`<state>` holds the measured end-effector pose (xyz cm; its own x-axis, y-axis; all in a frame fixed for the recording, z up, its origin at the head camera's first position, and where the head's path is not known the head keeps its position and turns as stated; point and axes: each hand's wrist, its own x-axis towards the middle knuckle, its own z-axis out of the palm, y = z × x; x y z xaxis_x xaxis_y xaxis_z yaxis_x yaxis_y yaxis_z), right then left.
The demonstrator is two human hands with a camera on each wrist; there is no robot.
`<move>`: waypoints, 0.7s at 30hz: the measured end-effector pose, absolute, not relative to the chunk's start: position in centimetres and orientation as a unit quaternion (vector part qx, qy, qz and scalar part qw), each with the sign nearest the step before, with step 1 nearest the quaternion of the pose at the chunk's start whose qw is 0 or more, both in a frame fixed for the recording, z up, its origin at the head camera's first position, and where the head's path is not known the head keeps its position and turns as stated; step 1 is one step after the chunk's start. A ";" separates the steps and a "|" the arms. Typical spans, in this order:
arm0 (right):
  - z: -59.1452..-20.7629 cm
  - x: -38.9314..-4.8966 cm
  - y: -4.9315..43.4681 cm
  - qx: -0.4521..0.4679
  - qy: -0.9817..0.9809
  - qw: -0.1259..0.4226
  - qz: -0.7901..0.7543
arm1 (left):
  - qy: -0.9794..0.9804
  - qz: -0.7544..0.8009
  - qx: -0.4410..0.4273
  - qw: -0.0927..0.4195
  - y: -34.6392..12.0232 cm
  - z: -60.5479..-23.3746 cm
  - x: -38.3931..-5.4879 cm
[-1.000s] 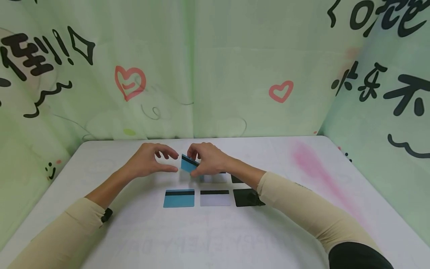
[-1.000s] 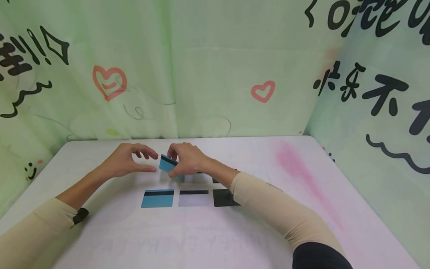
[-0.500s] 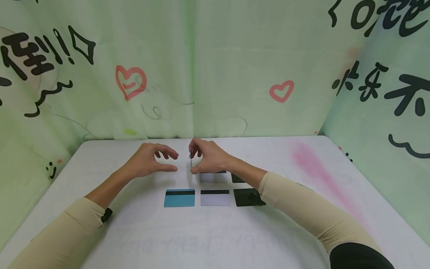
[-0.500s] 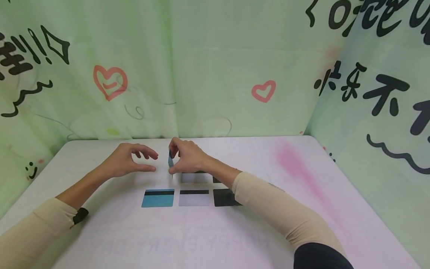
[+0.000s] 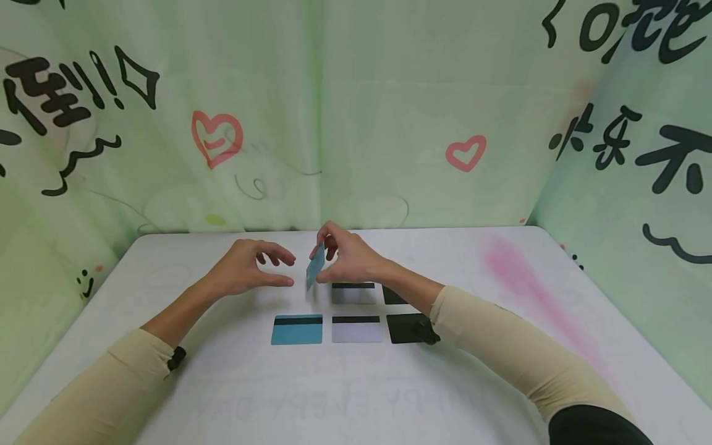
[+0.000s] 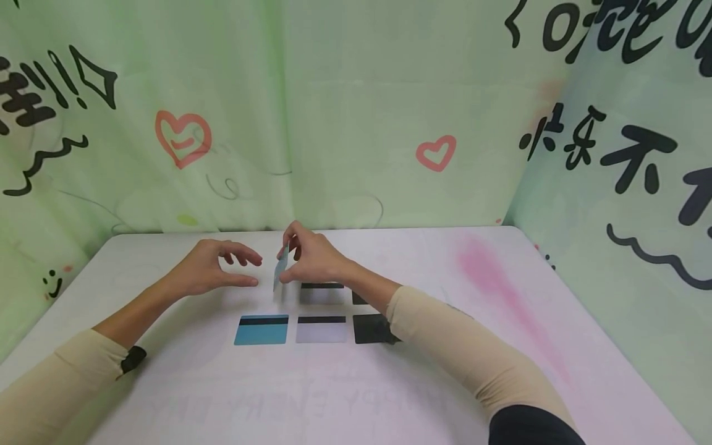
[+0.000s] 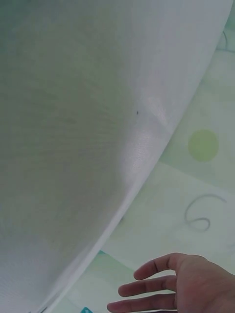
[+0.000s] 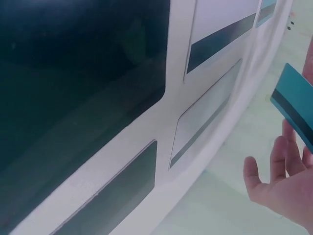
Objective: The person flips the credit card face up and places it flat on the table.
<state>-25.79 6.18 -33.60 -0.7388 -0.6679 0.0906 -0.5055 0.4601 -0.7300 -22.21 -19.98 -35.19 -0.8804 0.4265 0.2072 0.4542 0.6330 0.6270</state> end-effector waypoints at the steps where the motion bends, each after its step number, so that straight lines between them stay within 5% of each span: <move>1: -33.6 -25.8 6.2 -0.344 0.846 0.104 -0.395 | -0.903 -0.353 -0.243 0.019 -20.0 -35.2 -22.2; 21: -33.3 -25.3 6.0 -0.303 0.789 0.130 -0.518 | -0.903 -0.357 -0.238 0.003 -19.9 -35.4 -22.3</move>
